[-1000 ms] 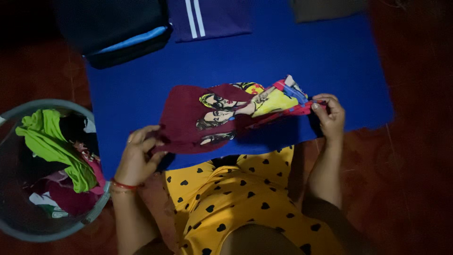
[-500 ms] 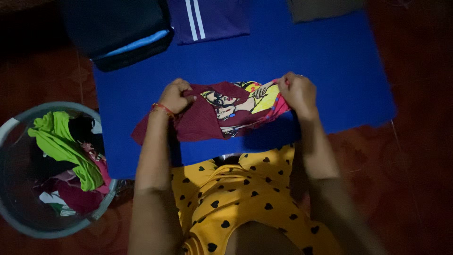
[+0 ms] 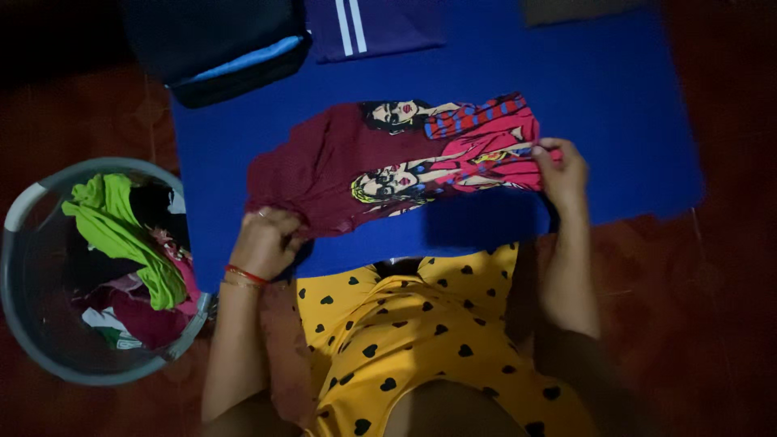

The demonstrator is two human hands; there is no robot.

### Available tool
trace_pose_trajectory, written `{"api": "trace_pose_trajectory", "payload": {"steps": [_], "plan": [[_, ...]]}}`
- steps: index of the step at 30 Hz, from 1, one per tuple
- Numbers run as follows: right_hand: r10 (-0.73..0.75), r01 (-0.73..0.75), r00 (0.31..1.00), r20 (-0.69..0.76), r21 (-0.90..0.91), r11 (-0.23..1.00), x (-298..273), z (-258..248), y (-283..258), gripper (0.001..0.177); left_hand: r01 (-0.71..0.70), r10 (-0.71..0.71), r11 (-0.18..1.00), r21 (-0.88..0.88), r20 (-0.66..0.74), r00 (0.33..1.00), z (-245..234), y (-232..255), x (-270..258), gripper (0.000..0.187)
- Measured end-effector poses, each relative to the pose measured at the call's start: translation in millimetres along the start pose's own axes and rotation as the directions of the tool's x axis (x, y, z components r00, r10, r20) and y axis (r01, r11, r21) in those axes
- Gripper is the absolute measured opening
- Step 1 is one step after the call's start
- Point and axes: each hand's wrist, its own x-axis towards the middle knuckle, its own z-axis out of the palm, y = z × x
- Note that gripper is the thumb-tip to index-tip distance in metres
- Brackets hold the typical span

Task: The person folds several clothing items, including black fabric, blue and red shorts, dark trousers, and a maroon graphic t-shirt, by smoothing them flat on a surface and doubling them over by hand.

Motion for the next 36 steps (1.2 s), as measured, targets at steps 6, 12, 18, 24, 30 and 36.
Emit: {"api": "trace_pose_trajectory", "payload": {"steps": [6,12,18,24,30,36], "plan": [[-0.117,0.093,0.979,0.164,0.147,0.985,-8,-39,2,0.026,0.086,-0.085,0.989,-0.118,0.017,0.996,12,-5,-11,0.03],[-0.186,0.13,0.926,0.33,0.185,0.974,-21,-65,-2,0.023,0.111,-0.103,0.981,-0.159,0.054,0.993,9,-6,-2,0.03],[-0.156,0.112,0.891,0.426,0.128,0.985,-16,-69,0,0.021,-0.039,0.036,0.999,-0.016,-0.164,0.986,-18,-5,13,0.026],[0.031,-0.067,0.949,0.312,0.105,0.992,-7,-47,6,0.019,-0.1,0.1,0.995,-0.004,-0.094,0.991,-12,3,30,0.024],[-0.381,0.369,0.907,0.177,0.097,0.924,4,-24,-13,0.02,-0.031,0.061,0.98,-0.194,0.149,0.987,17,0,40,0.025],[-0.431,0.453,0.889,0.154,-0.16,0.877,41,5,-8,0.032,-0.011,0.012,1.0,-0.016,0.061,0.998,5,-9,48,0.023]]}}
